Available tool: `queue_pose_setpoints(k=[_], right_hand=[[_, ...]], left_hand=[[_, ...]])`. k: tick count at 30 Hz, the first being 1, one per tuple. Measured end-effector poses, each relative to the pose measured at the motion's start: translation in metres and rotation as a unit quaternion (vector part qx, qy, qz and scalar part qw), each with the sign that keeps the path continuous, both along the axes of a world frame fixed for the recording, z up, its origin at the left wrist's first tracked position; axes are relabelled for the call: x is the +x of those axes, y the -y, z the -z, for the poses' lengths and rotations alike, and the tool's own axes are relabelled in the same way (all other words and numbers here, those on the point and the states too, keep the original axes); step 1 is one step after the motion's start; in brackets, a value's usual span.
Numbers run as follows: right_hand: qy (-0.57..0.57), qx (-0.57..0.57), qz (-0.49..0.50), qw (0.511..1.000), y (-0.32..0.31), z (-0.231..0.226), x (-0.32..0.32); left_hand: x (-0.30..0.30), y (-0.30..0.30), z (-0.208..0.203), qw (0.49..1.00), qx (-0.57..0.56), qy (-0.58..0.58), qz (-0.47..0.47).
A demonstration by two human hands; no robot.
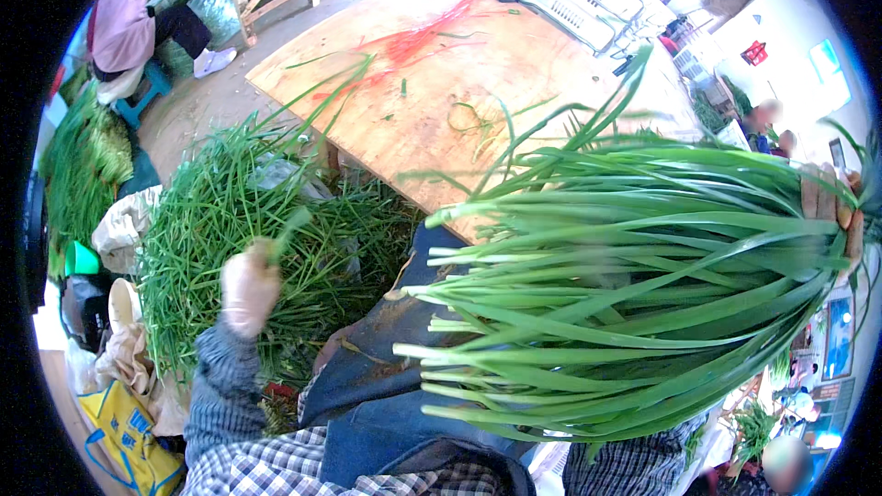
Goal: The person gathers green plants into bunches, aligns the stems by shaking and tapping them on a wooden board, and secures each bundle with a red tie.
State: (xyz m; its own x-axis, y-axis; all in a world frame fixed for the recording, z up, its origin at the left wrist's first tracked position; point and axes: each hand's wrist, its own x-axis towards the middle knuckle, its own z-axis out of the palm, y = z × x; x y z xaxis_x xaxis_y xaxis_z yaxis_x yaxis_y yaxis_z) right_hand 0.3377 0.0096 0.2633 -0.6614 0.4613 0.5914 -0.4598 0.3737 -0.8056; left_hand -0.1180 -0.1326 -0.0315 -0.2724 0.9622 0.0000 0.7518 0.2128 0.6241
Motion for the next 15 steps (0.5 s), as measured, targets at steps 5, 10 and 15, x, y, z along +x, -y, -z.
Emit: queue_pose_setpoints(k=[5,10,15], right_hand=[[0.037,0.003,-0.044,0.998,0.003,-0.005,0.0],[0.052,0.005,-0.057,0.997,0.011,-0.008,0.003],[0.048,0.007,-0.078,0.996,0.004,0.006,-0.002]], left_hand=[[0.016,-0.011,-0.056,0.968,0.191,-0.094,0.129],[0.098,-0.047,-0.1,0.929,0.016,0.229,0.289],[0.135,-0.053,-0.08,0.76,-0.04,0.549,0.346]])
